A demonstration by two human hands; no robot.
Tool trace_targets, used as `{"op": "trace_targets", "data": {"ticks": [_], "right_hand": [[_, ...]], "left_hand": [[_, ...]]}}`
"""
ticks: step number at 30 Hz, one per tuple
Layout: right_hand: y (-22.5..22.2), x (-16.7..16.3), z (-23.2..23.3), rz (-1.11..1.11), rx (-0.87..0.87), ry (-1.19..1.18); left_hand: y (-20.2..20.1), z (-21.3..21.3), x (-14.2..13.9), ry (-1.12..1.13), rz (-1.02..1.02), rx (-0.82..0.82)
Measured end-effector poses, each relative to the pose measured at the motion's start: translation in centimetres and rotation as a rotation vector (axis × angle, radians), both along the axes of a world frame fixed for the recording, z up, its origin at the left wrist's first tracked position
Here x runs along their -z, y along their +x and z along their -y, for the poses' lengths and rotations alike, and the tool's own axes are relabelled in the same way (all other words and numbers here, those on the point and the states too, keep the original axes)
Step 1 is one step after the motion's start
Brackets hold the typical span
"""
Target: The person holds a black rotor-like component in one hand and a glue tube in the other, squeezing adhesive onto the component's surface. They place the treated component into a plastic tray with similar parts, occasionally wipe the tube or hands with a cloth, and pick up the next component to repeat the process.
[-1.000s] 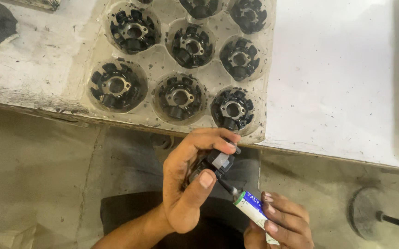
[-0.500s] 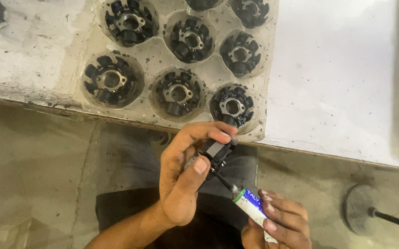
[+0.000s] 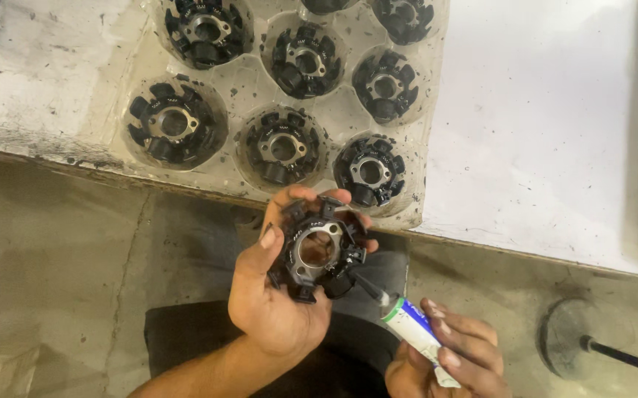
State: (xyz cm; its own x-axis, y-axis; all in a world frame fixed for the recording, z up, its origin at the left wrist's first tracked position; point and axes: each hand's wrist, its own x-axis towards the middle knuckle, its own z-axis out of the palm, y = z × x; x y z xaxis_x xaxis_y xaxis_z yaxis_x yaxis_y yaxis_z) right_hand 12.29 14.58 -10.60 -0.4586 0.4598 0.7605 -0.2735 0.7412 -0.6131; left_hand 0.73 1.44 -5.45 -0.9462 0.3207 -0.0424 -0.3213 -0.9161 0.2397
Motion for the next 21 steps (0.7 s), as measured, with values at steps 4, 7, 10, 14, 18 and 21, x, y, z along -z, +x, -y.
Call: {"op": "trace_targets", "data": {"ticks": [4, 7, 10, 14, 18, 21], "right_hand": [[-0.9, 0.3, -0.5, -0.036, 0.182, 0.136], [-1.0, 0.2, -0.1, -0.084, 0.098, 0.062], [-0.7, -0.3, 0.3, 0.056, 0.053, 0.074], [-0.9, -0.5, 0.4, 0.016, 0.028, 0.067], [-1.3, 0.0, 0.2, -0.043, -0.026, 0.062], [-1.5, 0.5, -0.1, -0.083, -0.041, 0.073]], "left_hand": [[0.5, -0.9, 0.3, 0.033, 0.165, 0.011], [0.8, -1.0, 0.6, 0.035, 0.176, 0.022], [1.0, -0.9, 0.8, 0.050, 0.185, 0.034], [1.0, -0.9, 0.9, 0.048, 0.204, 0.038], [0.8, -0.9, 0.8, 0.071, 0.244, 0.070], [0.8, -0.8, 0.8, 0.056, 0.296, 0.091]]}}
